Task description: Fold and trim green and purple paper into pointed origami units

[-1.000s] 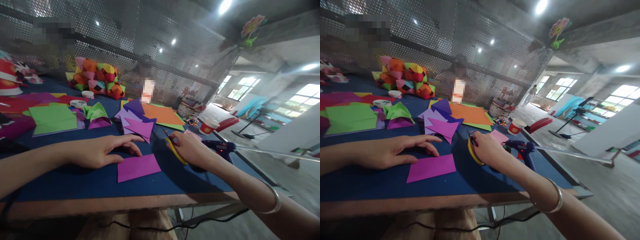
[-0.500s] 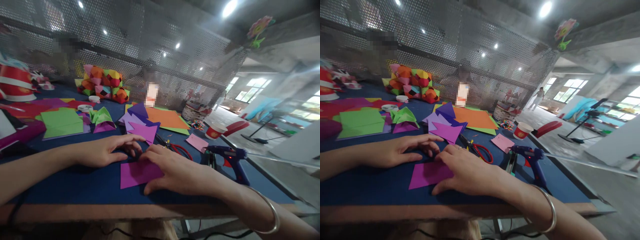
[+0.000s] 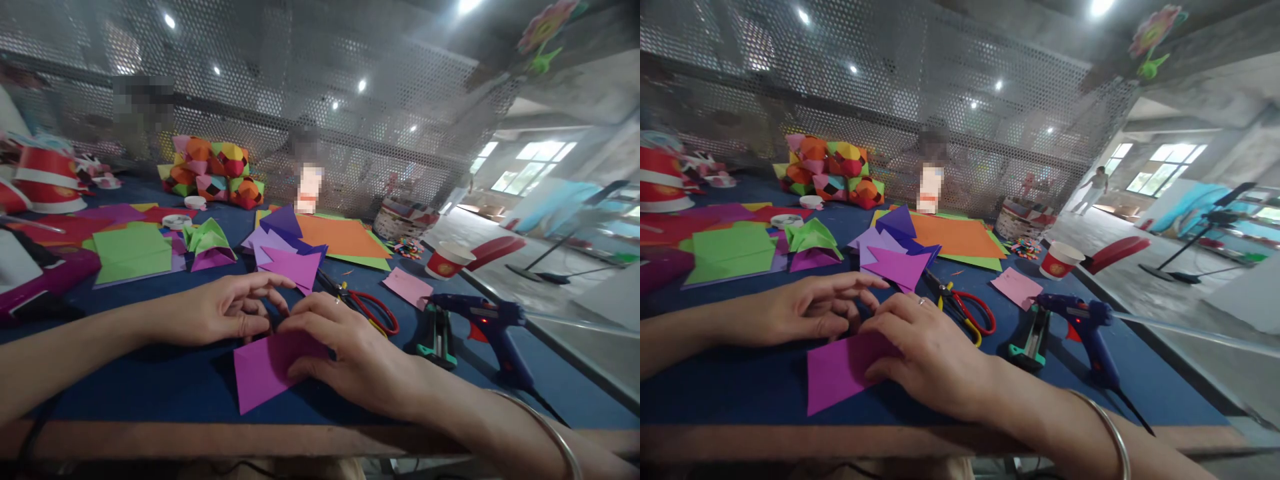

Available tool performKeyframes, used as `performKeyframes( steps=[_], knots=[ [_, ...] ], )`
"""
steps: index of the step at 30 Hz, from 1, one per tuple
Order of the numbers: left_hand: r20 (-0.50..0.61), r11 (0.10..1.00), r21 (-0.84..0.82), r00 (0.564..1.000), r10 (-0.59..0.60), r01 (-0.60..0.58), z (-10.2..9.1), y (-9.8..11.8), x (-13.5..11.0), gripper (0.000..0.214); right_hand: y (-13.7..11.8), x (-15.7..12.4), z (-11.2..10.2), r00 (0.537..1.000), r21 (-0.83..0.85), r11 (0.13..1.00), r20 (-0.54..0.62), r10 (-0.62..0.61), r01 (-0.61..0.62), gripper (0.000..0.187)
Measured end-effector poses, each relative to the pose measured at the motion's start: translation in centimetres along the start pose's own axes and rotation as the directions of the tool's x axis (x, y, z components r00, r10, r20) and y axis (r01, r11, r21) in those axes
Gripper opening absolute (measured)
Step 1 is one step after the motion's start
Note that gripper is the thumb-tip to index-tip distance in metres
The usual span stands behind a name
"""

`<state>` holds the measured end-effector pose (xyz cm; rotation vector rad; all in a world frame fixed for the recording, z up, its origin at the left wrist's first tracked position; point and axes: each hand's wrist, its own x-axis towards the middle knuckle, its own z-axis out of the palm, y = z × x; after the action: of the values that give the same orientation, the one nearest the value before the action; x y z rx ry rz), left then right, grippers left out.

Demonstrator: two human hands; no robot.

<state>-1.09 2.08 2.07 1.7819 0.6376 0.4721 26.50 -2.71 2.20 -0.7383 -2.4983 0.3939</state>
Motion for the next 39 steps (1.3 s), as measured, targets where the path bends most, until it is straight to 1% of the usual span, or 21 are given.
performKeyframes(
  steps=[3,5,7,10,12,15,17,19,21,22,24,26,28,30,32,33,34,36,37,38,39],
  knots=[
    [-0.001,0.999,-0.026,1.000,-0.021,0.021,0.0,0.1,-0.1,0.078,0.1,-0.2,0.3,0.991,-0.074,0.993,-0.085,-0.103,0.097,0.012],
    [-0.002,0.999,-0.019,0.999,-0.041,0.041,0.0,0.2,-0.1,0.078,0.2,-0.2,0.5,0.974,-0.116,0.979,-0.134,-0.182,0.167,0.019],
    [-0.011,0.999,0.007,0.999,-0.050,0.050,0.2,0.4,-0.1,0.077,0.4,-0.2,0.7,0.944,-0.138,0.957,-0.179,-0.277,0.255,0.026],
    [-0.043,0.998,0.041,0.998,-0.040,0.042,0.6,0.4,-0.1,0.072,0.6,-0.2,1.0,0.900,-0.158,0.923,-0.214,-0.379,0.351,0.028],
    [-0.074,0.998,0.055,0.997,-0.035,0.039,0.9,0.3,0.0,0.068,0.7,-0.3,0.8,0.888,-0.205,0.903,-0.196,-0.417,0.378,0.029],
    [-0.144,0.997,0.063,0.989,-0.034,0.043,1.0,-0.2,0.1,0.068,0.9,-0.3,0.3,0.885,-0.316,0.863,-0.124,-0.449,0.394,0.033],
    [-0.195,0.995,0.087,0.981,-0.024,0.042,0.7,-0.5,0.1,0.067,1.0,-0.4,-0.1,0.897,-0.382,0.843,-0.072,-0.436,0.379,0.037],
    [-0.221,0.989,0.142,0.975,0.002,0.031,0.3,-0.7,0.1,0.055,1.2,-0.4,-0.5,0.922,-0.406,0.845,-0.019,-0.388,0.347,0.038],
    [-0.224,0.976,0.213,0.975,0.019,0.030,0.0,-0.8,0.0,0.038,1.3,-0.5,-0.8,0.941,-0.357,0.876,0.025,-0.338,0.324,0.035],
    [-0.222,0.969,0.245,0.975,0.017,0.039,-0.1,-0.8,-0.1,0.033,1.3,-0.5,-0.9,0.946,-0.299,0.899,0.042,-0.321,0.319,0.033],
    [-0.231,0.955,0.289,0.973,-0.004,0.073,-0.1,-0.7,-0.2,0.031,1.2,-0.6,-1.0,0.947,-0.144,0.936,0.065,-0.314,0.320,0.029],
    [-0.249,0.947,0.306,0.968,-0.021,0.099,0.0,-0.5,-0.2,0.033,1.2,-0.6,-0.9,0.939,-0.019,0.940,0.062,-0.338,0.340,0.025],
    [-0.256,0.947,0.306,0.966,-0.021,0.101,0.1,-0.4,-0.2,0.034,1.4,-0.7,-0.8,0.929,0.018,0.930,0.039,-0.368,0.368,0.017],
    [-0.250,0.945,0.313,0.968,-0.014,0.095,0.3,-0.3,-0.2,0.034,1.6,-0.8,-0.7,0.921,-0.001,0.921,0.022,-0.389,0.389,0.017],
    [-0.249,0.918,0.395,0.966,0.062,0.043,0.4,-0.3,-0.3,0.032,1.8,-0.9,-0.8,0.930,-0.016,0.931,0.045,-0.364,0.365,0.020],
    [-0.246,0.883,0.470,0.958,0.148,-0.015,0.5,-0.3,-0.5,0.030,1.9,-1.0,-0.9,0.939,-0.015,0.940,0.060,-0.338,0.340,0.021],
    [-0.237,0.826,0.556,0.935,0.262,-0.091,0.6,-0.3,-0.7,0.029,1.9,-1.0,-1.0,0.947,-0.007,0.950,0.077,-0.311,0.313,0.022],
    [-0.185,0.669,0.709,0.858,0.480,-0.221,0.8,0.0,-1.4,0.024,1.8,-1.0,-1.3,0.958,0.018,0.963,0.097,-0.269,0.268,0.023],
    [-0.147,0.595,0.760,0.823,0.549,-0.261,0.9,0.3,-1.8,0.022,1.8,-1.0,-1.4,0.961,0.032,0.966,0.102,-0.258,0.256,0.023],
    [-0.112,0.543,0.794,0.811,0.574,-0.275,0.9,0.6,-2.1,0.025,1.7,-0.9,-1.4,0.962,0.047,0.968,0.105,-0.252,0.248,0.024],
    [-0.069,0.502,0.816,0.813,0.578,-0.287,0.9,1.0,-2.4,0.030,1.7,-0.9,-1.5,0.962,0.060,0.968,0.110,-0.250,0.245,0.025]
  ],
)
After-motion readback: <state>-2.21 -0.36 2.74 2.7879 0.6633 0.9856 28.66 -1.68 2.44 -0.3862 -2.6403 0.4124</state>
